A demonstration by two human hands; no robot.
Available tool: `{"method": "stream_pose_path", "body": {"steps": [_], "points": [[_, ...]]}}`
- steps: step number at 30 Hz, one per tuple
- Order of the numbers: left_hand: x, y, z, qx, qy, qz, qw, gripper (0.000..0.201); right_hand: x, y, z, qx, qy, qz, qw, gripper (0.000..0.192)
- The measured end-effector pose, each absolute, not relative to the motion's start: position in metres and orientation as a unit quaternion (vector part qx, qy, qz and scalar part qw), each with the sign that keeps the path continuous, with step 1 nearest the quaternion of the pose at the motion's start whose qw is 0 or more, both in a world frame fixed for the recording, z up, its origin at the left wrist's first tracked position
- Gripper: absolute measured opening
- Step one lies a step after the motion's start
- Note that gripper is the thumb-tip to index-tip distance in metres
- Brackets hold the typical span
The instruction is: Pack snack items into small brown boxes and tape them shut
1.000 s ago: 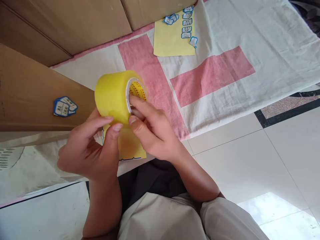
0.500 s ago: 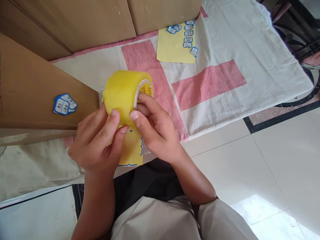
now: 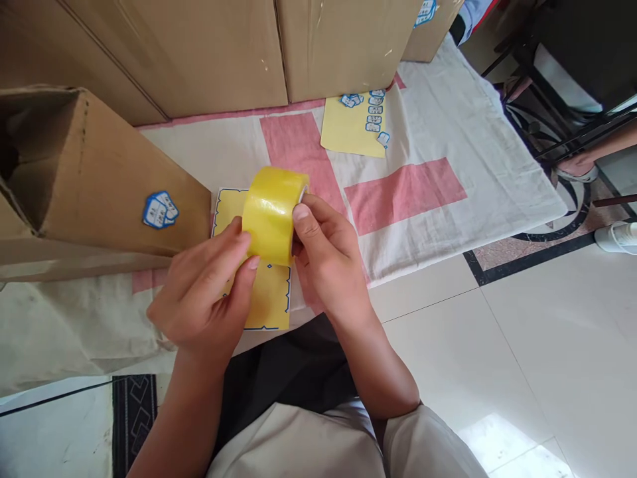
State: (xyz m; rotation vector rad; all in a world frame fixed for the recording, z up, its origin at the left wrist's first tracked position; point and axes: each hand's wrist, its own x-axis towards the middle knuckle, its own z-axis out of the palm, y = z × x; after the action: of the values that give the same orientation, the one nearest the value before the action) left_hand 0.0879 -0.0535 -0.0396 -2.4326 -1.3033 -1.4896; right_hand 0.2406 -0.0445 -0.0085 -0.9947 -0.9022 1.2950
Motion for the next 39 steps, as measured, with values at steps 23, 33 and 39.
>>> {"method": "stream_pose_path", "body": {"steps": [23, 33, 39], "points": [[0.113, -0.067, -0.019, -0.496, -0.458, -0.568, -0.471, 0.028, 0.251, -0.067, 0.012, -0.434, -0.548, 0.508, 0.503, 0.037], [0.108, -0.071, -0.011, -0.486, -0.325, -0.566, -0.582, 0.014, 0.237, -0.071, 0.001, -0.446, -0.52, 0.453, 0.57, 0.028], [0.107, -0.073, -0.005, -0.472, -0.28, -0.548, -0.632, 0.024, 0.234, -0.068, 0.007, -0.462, -0.518, 0.433, 0.575, 0.037]]}}
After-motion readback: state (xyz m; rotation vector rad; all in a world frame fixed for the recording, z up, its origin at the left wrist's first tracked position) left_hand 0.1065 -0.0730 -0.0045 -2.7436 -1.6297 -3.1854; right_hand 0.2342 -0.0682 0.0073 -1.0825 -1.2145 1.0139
